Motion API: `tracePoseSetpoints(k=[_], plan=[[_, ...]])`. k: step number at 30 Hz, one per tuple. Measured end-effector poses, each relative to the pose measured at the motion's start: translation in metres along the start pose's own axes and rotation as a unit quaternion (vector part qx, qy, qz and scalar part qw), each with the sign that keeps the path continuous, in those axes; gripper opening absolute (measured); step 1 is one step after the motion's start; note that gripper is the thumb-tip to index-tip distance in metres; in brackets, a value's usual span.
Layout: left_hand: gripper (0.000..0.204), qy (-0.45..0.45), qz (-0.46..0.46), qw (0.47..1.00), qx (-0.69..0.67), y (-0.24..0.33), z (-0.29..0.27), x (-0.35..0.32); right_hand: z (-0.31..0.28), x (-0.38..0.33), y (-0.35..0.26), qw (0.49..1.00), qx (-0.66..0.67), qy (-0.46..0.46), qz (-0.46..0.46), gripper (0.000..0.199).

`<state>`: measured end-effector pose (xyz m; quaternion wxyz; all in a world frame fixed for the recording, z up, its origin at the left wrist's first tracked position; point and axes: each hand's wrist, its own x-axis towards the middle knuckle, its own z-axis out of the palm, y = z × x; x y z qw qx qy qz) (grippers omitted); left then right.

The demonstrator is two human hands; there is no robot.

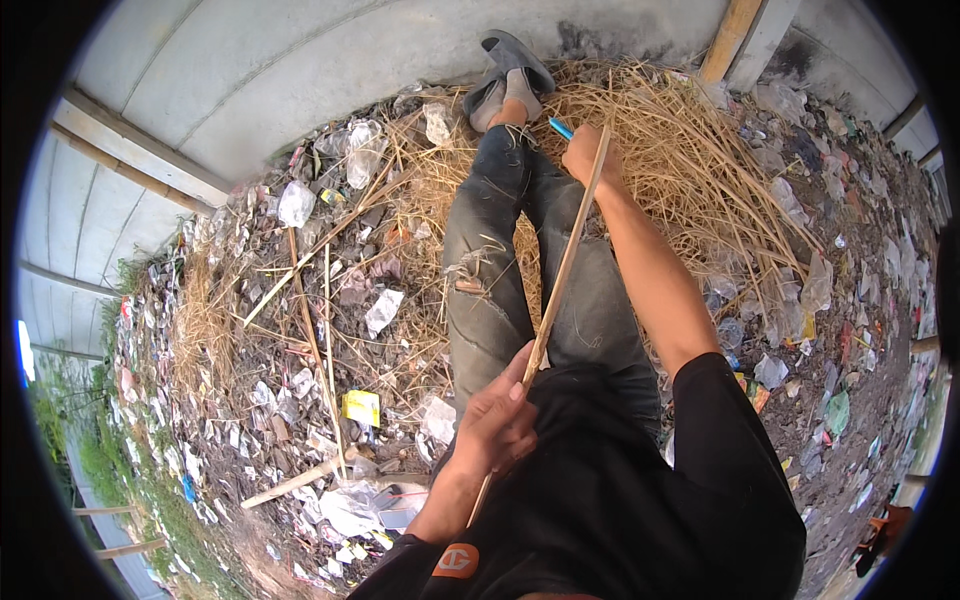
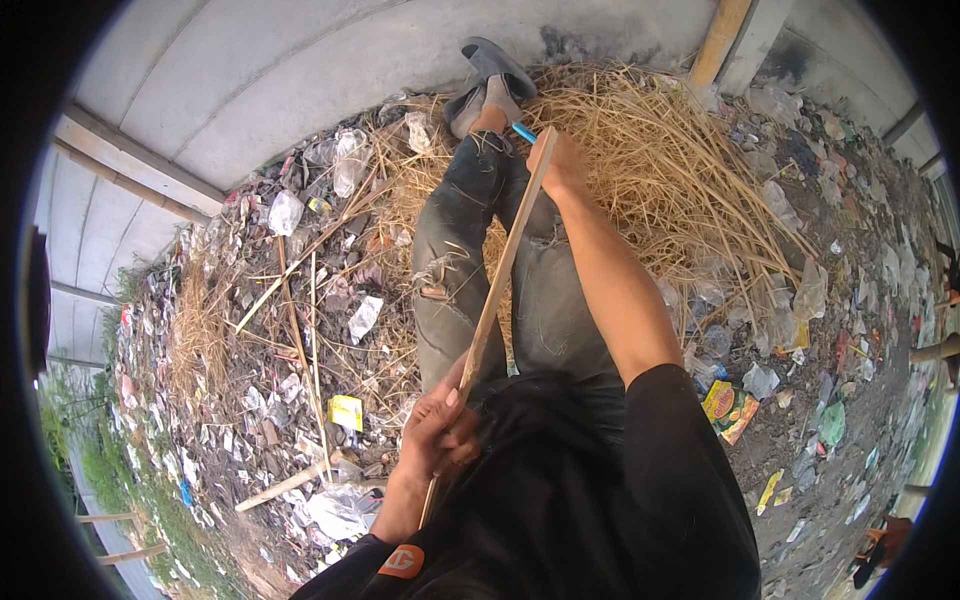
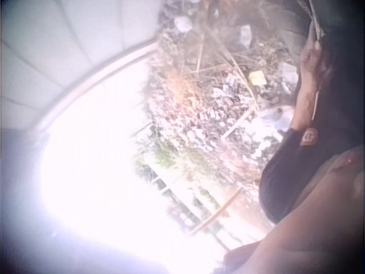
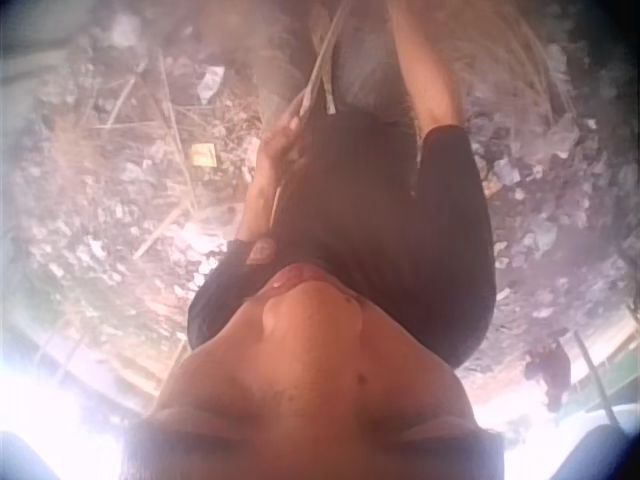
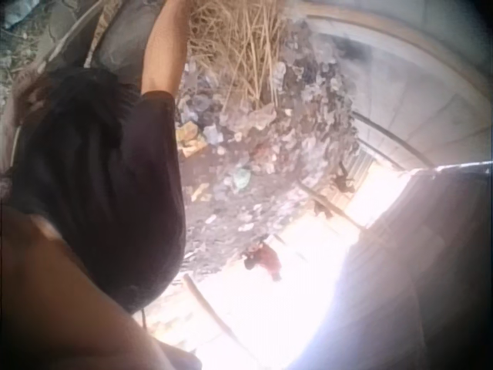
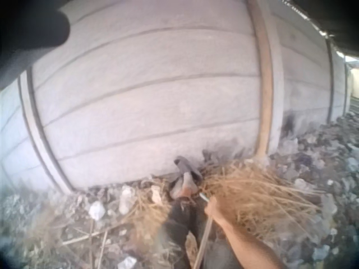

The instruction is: The person sits on a pile of straw and debris, using a utility knife to shave and smooth a long, thin wooden stick. They hold the stick with their left hand and scrape along its length with the knife in their right hand, occasionally rotating the stick to work on different sides.

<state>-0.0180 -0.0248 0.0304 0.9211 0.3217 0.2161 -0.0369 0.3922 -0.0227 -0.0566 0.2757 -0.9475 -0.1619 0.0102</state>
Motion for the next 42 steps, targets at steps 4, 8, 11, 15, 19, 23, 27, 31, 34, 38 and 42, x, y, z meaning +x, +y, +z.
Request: tracePoseSetpoints(k=[4,8,11,15,19,23,27,31,34,38,42], plan=[[0.057,0.075,0.102,0.992,-0.007,0.016,-0.03,0.013,-0.006,-0.019,0.003,0.957,0.286,-0.046,-0.026,0.026],[0.049,0.117,0.149,0.979,0.079,0.035,-0.029,0.021,-0.049,-0.068,-0.038,0.839,0.504,-0.204,0.03,0.036],[0.049,0.134,0.173,0.968,0.124,0.044,-0.027,0.023,-0.054,-0.101,-0.061,0.823,0.515,-0.239,-0.029,0.04],[0.05,0.13,0.18,0.964,0.147,0.046,-0.021,0.025,-0.042,-0.133,-0.083,0.817,0.513,-0.241,-0.102,0.034],[0.051,0.147,0.176,0.964,0.133,0.047,-0.023,0.023,-0.035,-0.159,-0.086,0.802,0.511,-0.294,-0.096,0.033],[0.051,0.156,0.183,0.962,0.126,0.045,-0.036,0.024,-0.022,-0.185,-0.075,0.825,0.437,-0.304,-0.191,0.036],[0.052,0.159,0.203,0.96,0.112,0.046,-0.045,0.025,-0.029,-0.196,-0.067,0.898,0.274,-0.233,-0.255,0.028],[0.052,0.165,0.213,0.955,0.127,0.044,-0.038,0.027,-0.03,-0.202,-0.074,0.934,0.133,-0.167,-0.286,0.016],[0.051,0.165,0.233,0.948,0.141,0.038,-0.041,0.031,-0.019,-0.197,-0.078,0.944,0.094,-0.158,-0.274,0.011],[0.051,0.186,0.231,0.942,0.155,0.034,-0.044,0.033,-0.005,-0.178,-0.08,0.944,0.075,-0.151,-0.283,0.014],[0.052,0.188,0.241,0.938,0.163,0.036,-0.053,0.037,0.02,-0.164,-0.09,0.952,0.053,-0.107,-0.282,0.013]])
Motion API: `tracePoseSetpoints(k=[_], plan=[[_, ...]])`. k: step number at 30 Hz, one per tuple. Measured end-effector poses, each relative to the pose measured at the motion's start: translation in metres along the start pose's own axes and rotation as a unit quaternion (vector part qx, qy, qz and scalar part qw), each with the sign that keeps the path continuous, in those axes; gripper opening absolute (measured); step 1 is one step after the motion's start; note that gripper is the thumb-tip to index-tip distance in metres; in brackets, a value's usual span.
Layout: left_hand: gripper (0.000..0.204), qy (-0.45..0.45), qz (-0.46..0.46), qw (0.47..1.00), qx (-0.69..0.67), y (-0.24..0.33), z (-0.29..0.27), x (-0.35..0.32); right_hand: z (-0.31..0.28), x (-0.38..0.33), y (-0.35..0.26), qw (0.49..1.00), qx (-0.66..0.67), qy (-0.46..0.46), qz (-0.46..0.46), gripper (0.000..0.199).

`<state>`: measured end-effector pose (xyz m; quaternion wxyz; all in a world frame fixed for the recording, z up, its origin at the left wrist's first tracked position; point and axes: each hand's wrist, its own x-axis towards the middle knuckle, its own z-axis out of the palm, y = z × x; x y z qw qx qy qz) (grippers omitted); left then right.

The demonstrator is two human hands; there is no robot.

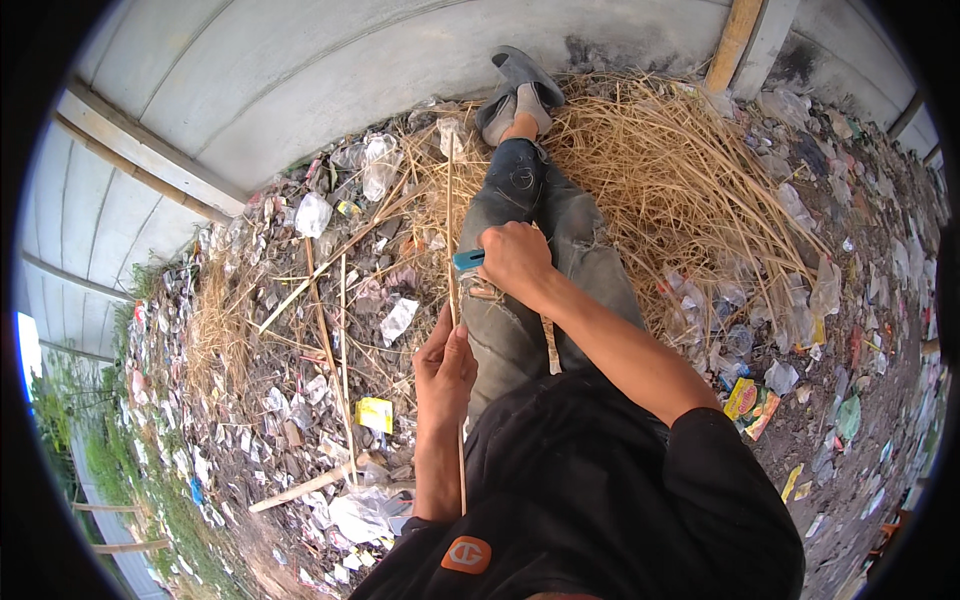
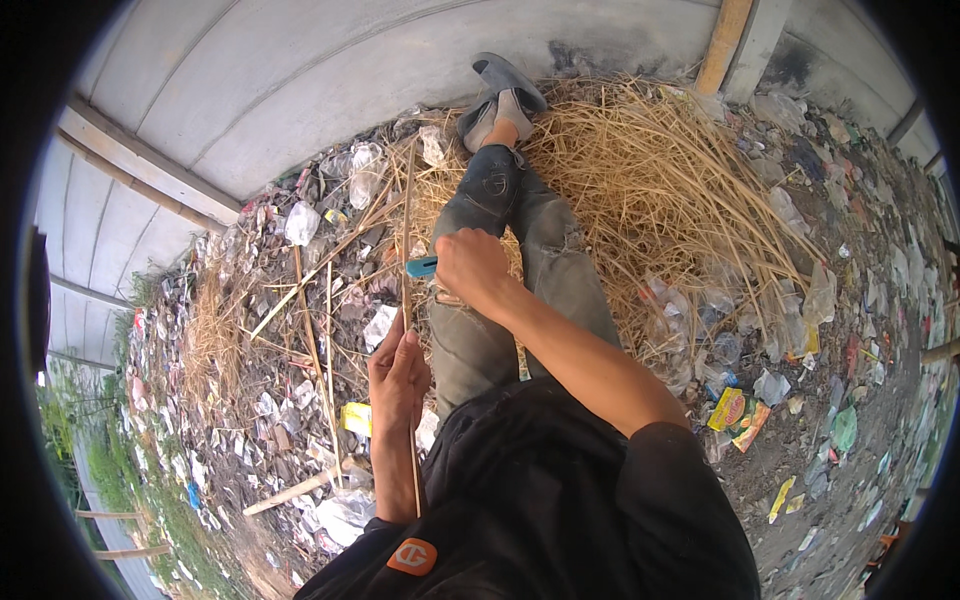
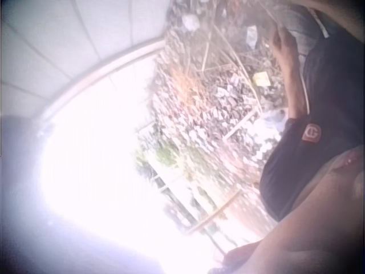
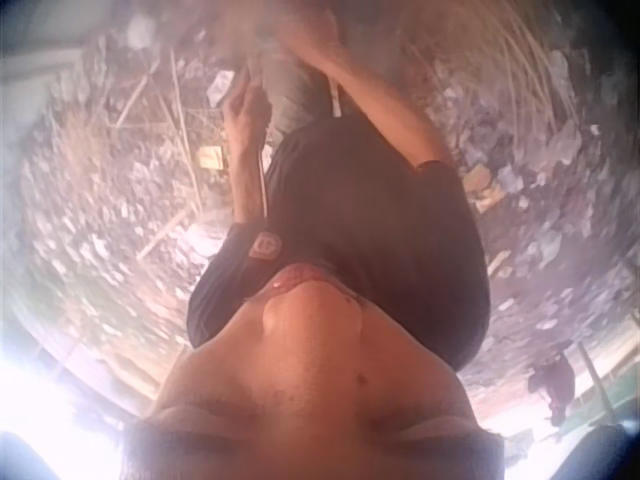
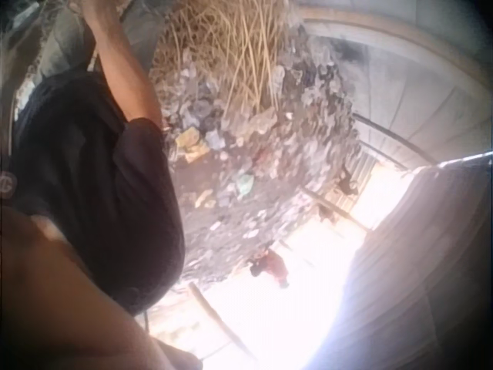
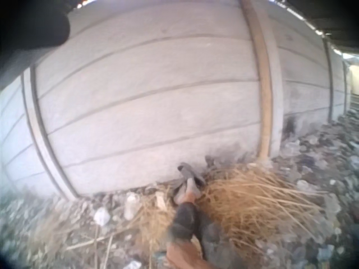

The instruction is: The person sits on a pile of straw and debris, using a utility knife to shave and smooth a long, thin wooden stick. They hold the stick with their left hand and scrape along its length with the knife in their right hand, occasionally rotating the stick to work on different sides.

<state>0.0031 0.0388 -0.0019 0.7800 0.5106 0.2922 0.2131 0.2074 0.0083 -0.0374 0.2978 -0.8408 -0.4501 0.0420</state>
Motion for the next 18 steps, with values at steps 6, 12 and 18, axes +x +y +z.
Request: tracePoseSetpoints(k=[6,12,18], plan=[[0.053,-0.083,-0.091,0.991,0.059,-0.007,0.028,-0.06,-0.034,0.079,0.09,0.968,-0.018,0.137,0.208,0.017],[0.054,-0.112,-0.044,0.992,0.039,0.009,0.039,-0.043,-0.099,0.076,0.111,0.959,-0.056,0.138,0.243,0.017],[0.053,-0.026,0.009,0.992,0.123,0.034,0.028,-0.018,-0.107,0.008,0.036,0.992,0.01,0.057,0.112,0.019]])
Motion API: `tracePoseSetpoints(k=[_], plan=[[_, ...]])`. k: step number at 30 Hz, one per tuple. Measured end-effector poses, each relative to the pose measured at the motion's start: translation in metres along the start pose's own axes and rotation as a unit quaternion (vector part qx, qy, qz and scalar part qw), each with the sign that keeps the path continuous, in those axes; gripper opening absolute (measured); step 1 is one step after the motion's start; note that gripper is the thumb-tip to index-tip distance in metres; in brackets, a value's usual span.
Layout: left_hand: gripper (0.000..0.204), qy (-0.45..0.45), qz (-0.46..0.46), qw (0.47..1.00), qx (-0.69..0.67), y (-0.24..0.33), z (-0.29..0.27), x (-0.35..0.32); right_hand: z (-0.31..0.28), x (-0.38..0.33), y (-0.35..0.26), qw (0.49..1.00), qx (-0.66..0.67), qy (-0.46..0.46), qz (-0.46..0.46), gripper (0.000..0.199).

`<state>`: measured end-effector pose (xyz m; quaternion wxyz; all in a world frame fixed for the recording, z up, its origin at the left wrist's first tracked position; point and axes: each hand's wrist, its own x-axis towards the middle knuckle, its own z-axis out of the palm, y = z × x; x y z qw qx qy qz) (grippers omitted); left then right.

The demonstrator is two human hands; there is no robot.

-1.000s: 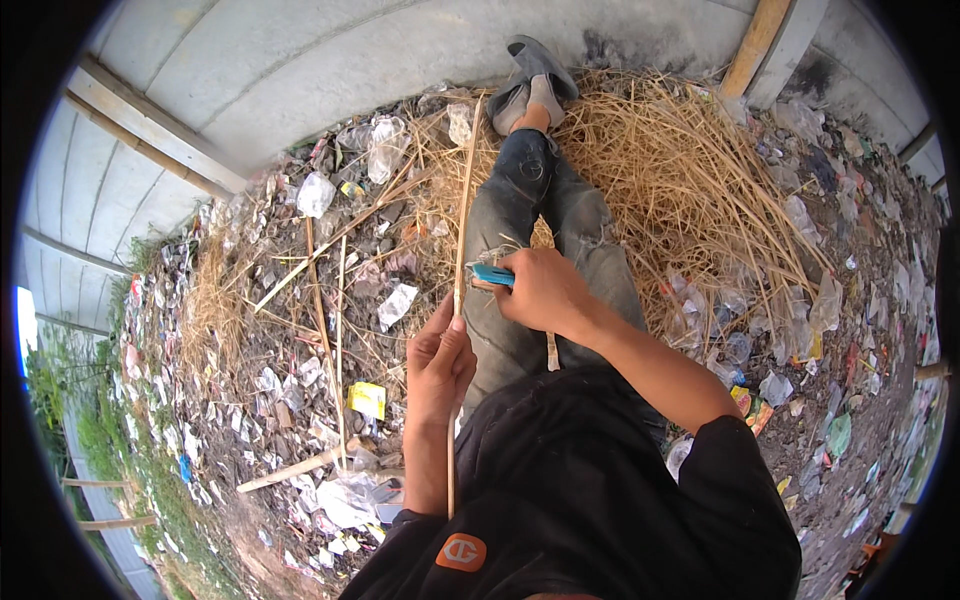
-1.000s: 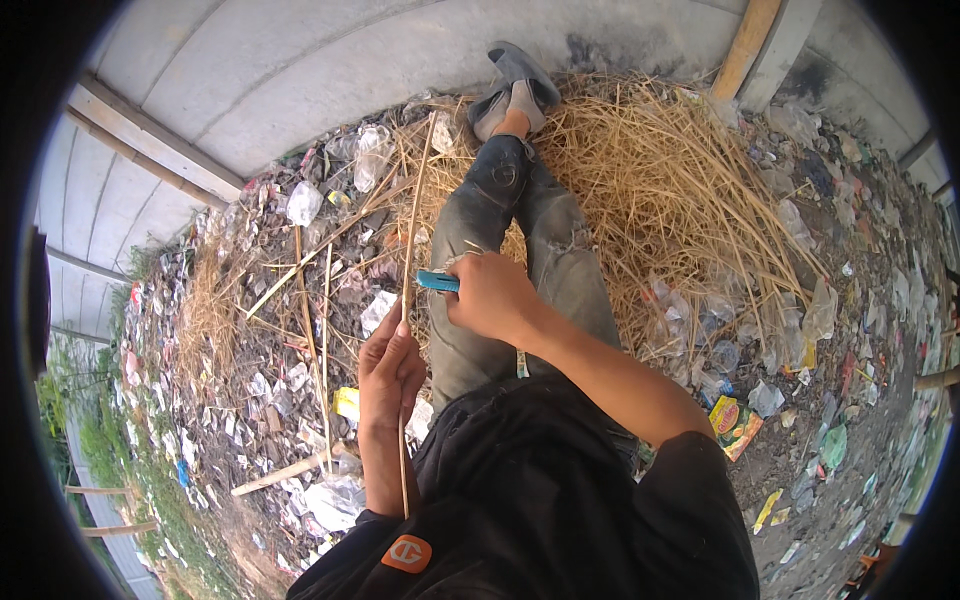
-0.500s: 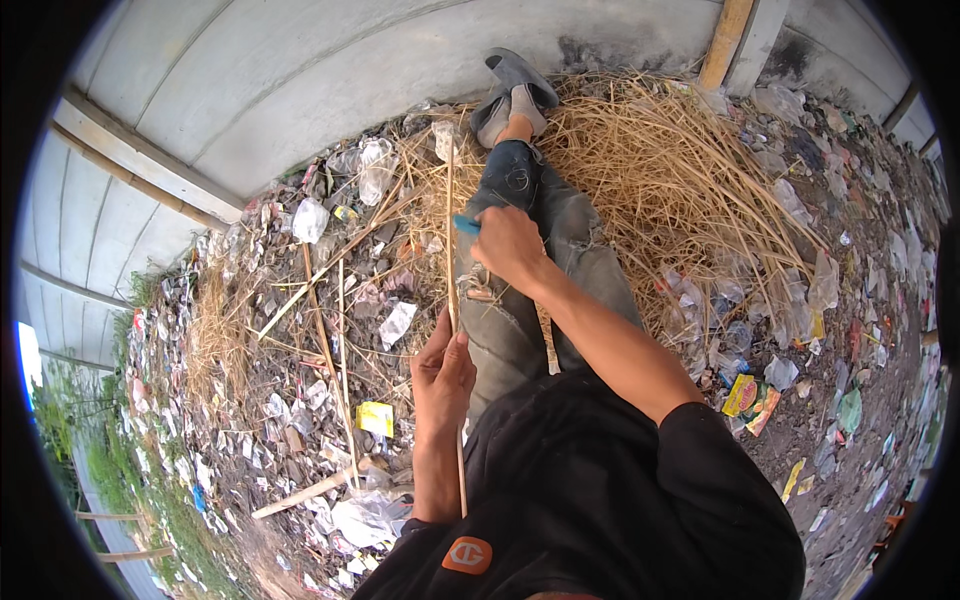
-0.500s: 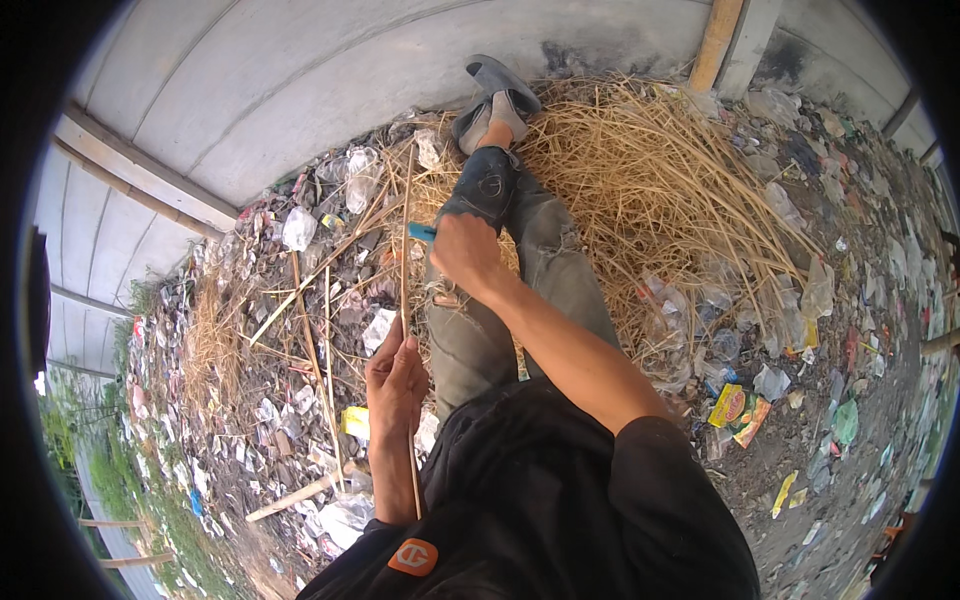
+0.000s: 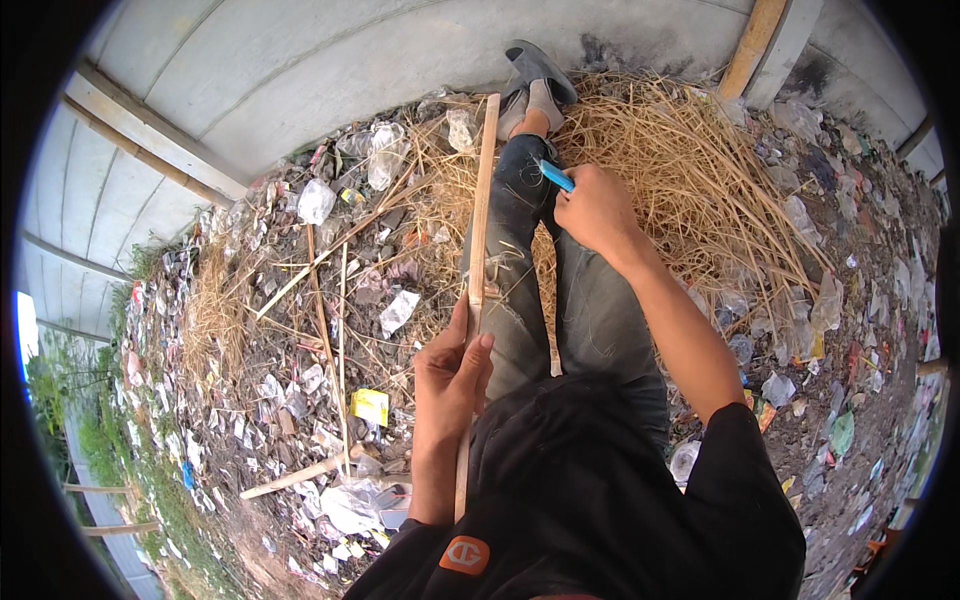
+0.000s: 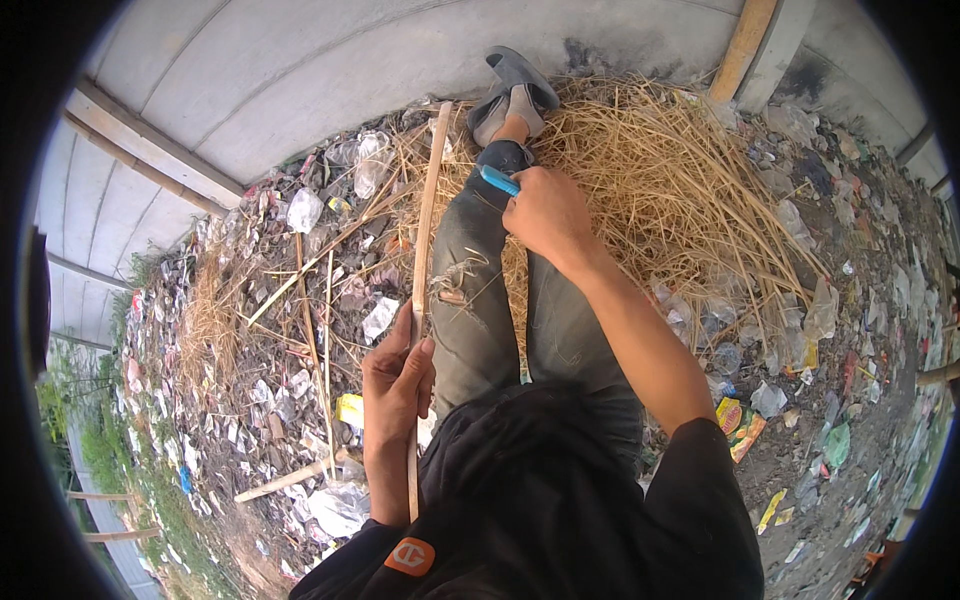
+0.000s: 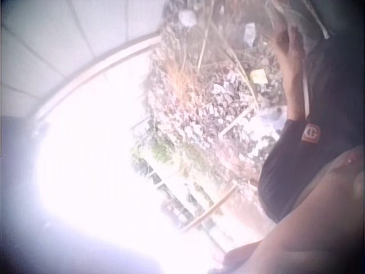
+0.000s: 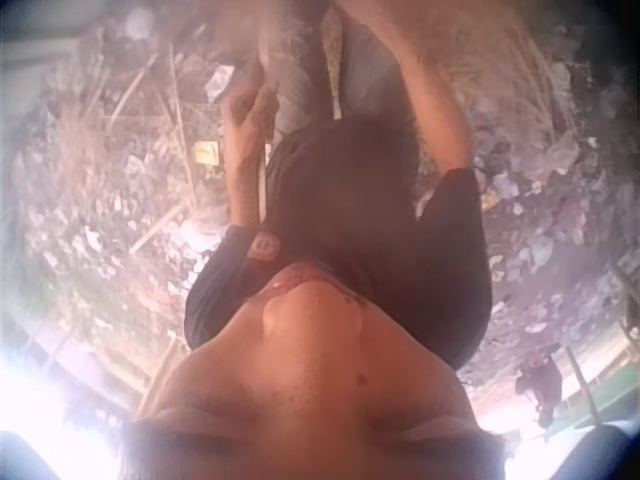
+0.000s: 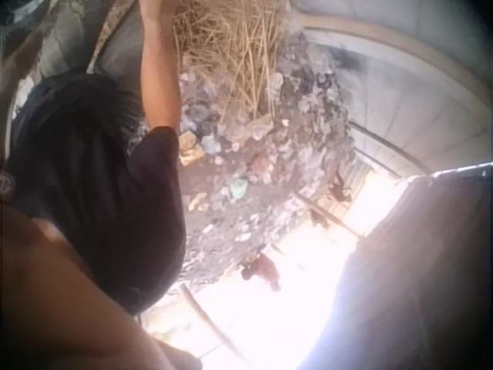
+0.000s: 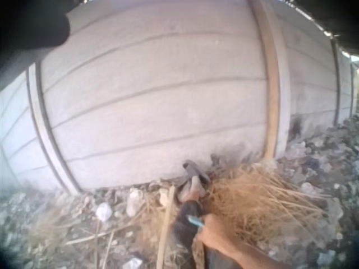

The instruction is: The person sits on a pile of straw and debris, using a utility knife to shave and smooth a long, thin wooden stick. They hold the stick with their left hand and scrape along its length with the knife in their right hand, occasionally rotating the stick to work on different sides.

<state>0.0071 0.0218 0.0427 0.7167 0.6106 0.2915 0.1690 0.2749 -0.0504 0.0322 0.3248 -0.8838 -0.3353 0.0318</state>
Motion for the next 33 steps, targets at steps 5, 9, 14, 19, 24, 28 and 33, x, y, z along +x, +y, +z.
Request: tracePoseSetpoints(k=[5,9,14,19,24,28,33], plan=[[0.053,0.012,0.002,1.0,0.01,0.002,-0.003,0.003,0.04,-0.053,-0.032,0.987,0.015,-0.104,-0.119,0.015],[0.051,0.038,0.012,0.998,0.041,-0.005,-0.003,0.007,0.05,-0.061,-0.038,0.986,0.024,-0.126,-0.106,0.013],[0.05,0.036,-0.017,0.996,0.077,-0.016,0.0,0.013,0.088,-0.042,-0.013,0.991,0.006,-0.09,-0.101,0.011],[0.052,-0.007,-0.059,0.997,0.054,-0.01,0.015,-0.01,0.09,0.022,0.023,0.994,0.075,0.04,0.07,0.016],[0.056,-0.126,-0.083,0.988,0.031,-0.024,0.033,-0.042,0.057,0.098,0.107,0.982,0.031,0.124,0.142,0.021],[0.051,-0.119,-0.079,0.985,-0.092,-0.016,0.029,-0.024,0.037,0.112,0.112,0.976,0.047,0.157,0.141,0.02],[0.053,-0.089,-0.089,0.969,-0.212,-0.006,0.003,-0.004,0.01,0.066,0.06,0.877,0.456,0.071,0.134,0.03]])
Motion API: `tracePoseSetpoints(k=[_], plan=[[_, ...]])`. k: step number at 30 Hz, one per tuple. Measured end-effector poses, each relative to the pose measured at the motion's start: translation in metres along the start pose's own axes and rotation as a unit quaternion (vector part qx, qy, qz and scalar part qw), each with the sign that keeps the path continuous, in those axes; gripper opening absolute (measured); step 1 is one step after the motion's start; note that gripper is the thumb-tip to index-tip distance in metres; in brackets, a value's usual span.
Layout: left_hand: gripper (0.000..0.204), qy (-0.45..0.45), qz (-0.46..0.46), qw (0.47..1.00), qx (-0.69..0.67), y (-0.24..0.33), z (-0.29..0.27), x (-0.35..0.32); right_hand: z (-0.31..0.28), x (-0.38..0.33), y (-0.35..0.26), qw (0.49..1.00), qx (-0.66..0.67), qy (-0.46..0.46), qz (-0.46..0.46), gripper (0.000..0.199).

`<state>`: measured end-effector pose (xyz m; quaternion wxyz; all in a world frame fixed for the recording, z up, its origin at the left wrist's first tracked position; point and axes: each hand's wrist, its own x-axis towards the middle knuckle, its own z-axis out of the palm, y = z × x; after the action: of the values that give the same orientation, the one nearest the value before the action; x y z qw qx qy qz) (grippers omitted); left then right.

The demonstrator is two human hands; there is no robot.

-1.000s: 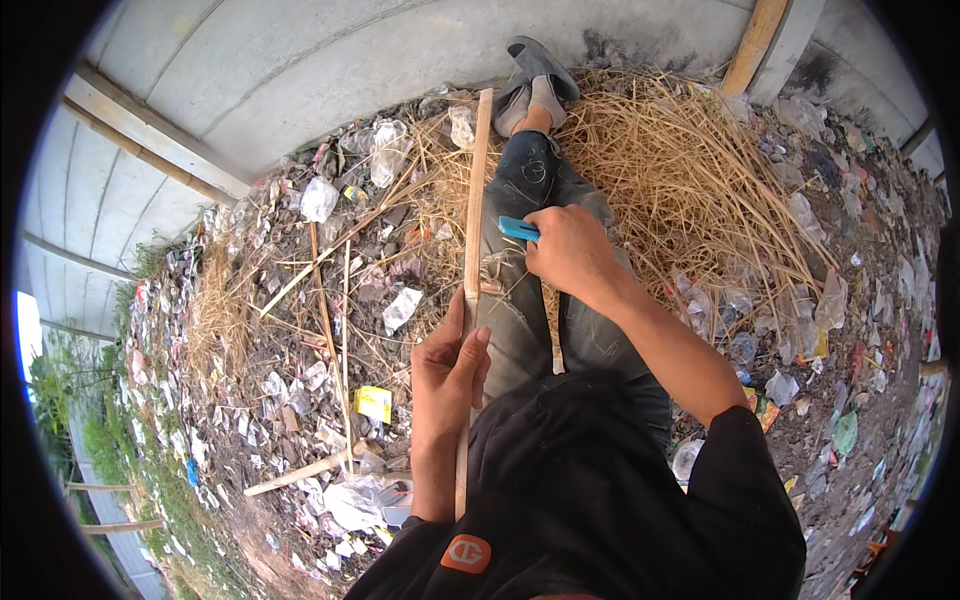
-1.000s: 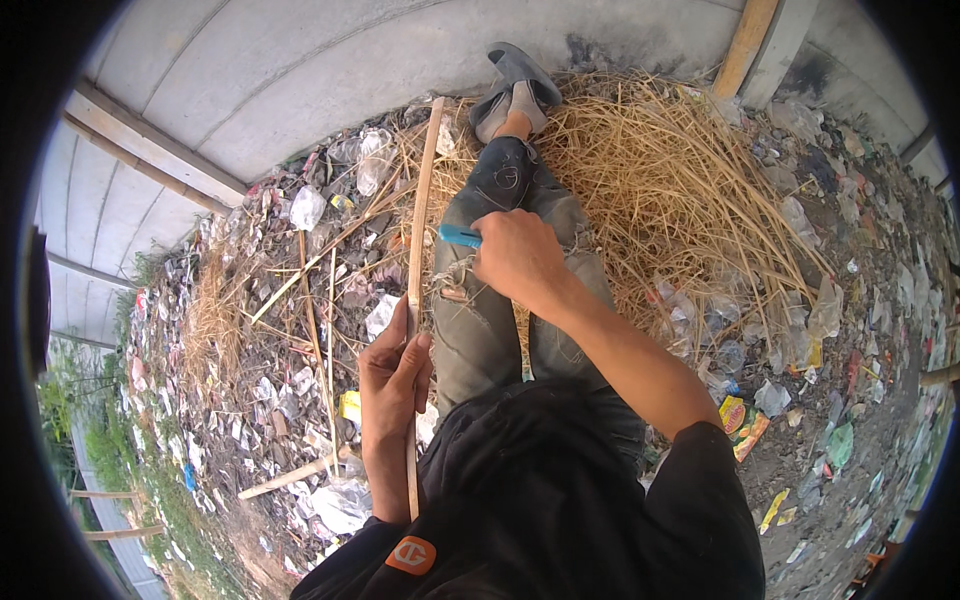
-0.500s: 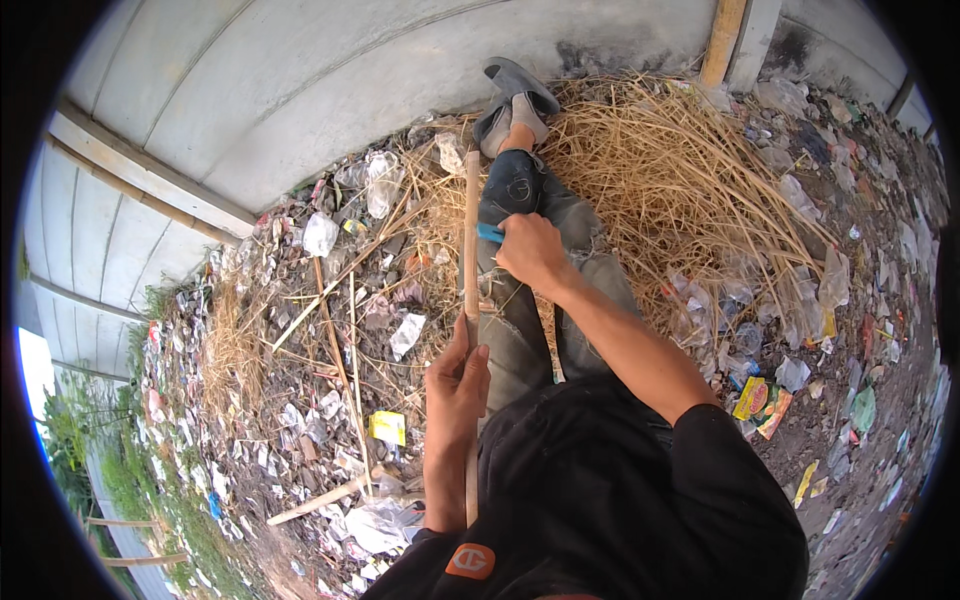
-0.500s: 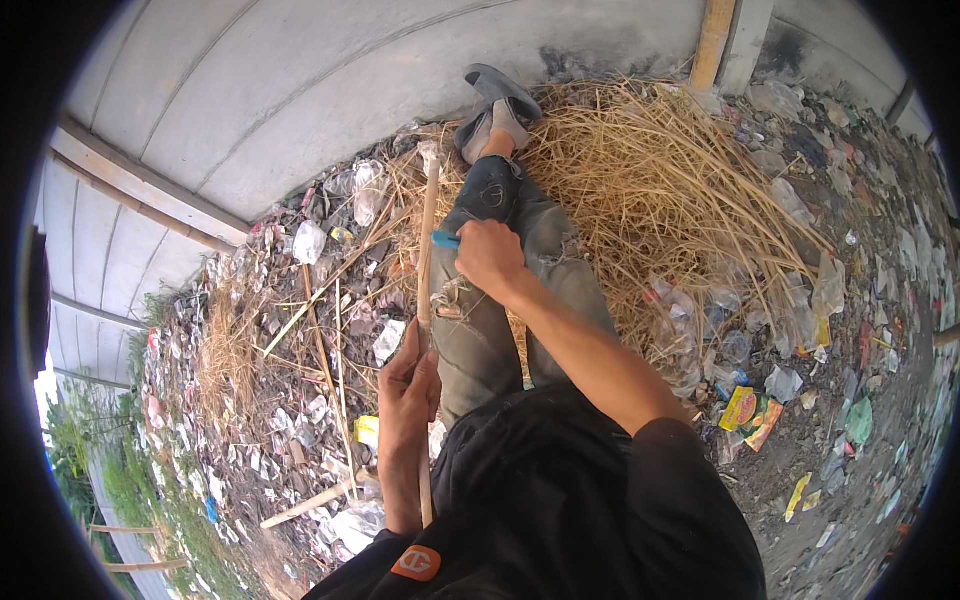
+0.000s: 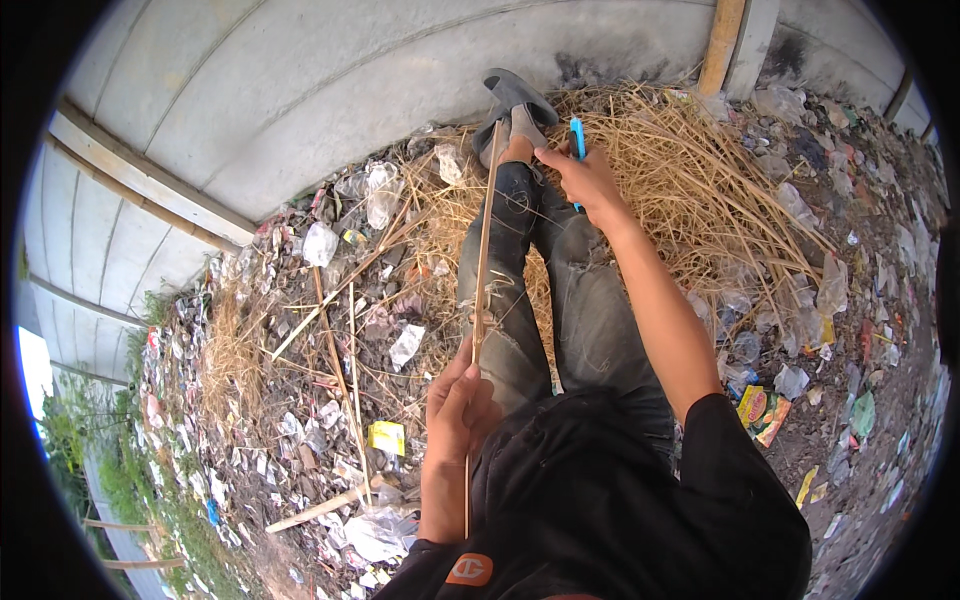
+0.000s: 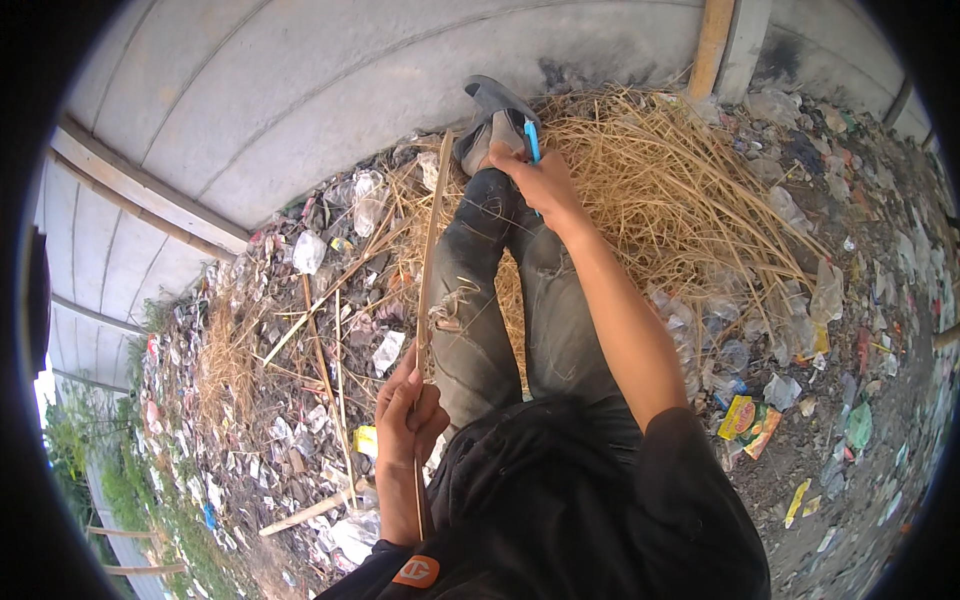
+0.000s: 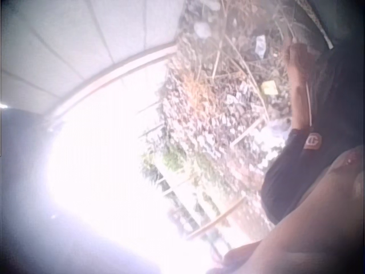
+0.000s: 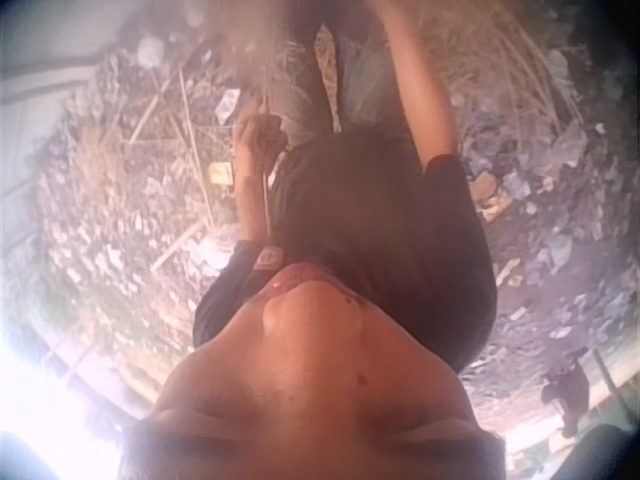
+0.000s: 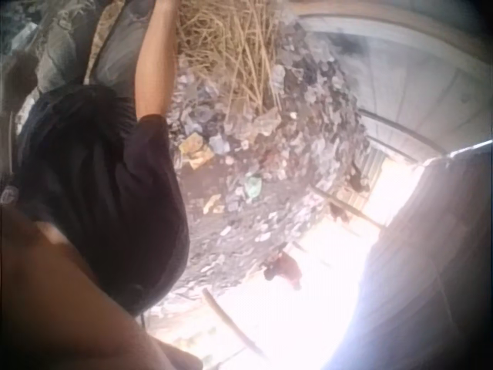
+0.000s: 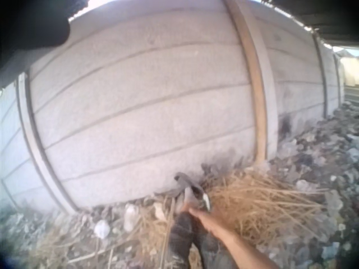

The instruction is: The person sits on a pile of straw and debris, using a utility knife to shave and smooth a long, thin wooden stick. They hold the stick with their left hand and scrape along its length with the knife in their right hand, occasionally rotating the stick to work on different sides.

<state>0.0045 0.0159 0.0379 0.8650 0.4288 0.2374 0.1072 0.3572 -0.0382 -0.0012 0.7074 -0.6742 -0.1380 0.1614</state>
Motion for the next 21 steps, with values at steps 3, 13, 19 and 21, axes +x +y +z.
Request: tracePoseSetpoints(k=[3,13,19,21], plan=[[0.055,-0.01,0.003,0.996,-0.083,0.004,-0.008,0.003,0.017,-0.031,-0.016,0.993,0.079,-0.086,-0.003,0.028],[0.054,-0.186,-0.065,0.882,-0.427,-0.015,-0.017,0.012,0.053,-0.078,-0.032,0.969,0.124,-0.215,-0.002,0.028],[0.052,-0.203,-0.017,0.973,-0.112,-0.015,-0.036,0.024,0.05,-0.09,-0.046,0.963,0.126,-0.237,0.002,0.028],[0.053,-0.11,0.043,0.991,-0.063,-0.012,-0.015,0.025,0.05,-0.097,-0.052,0.97,0.104,-0.22,-0.009,0.031]])
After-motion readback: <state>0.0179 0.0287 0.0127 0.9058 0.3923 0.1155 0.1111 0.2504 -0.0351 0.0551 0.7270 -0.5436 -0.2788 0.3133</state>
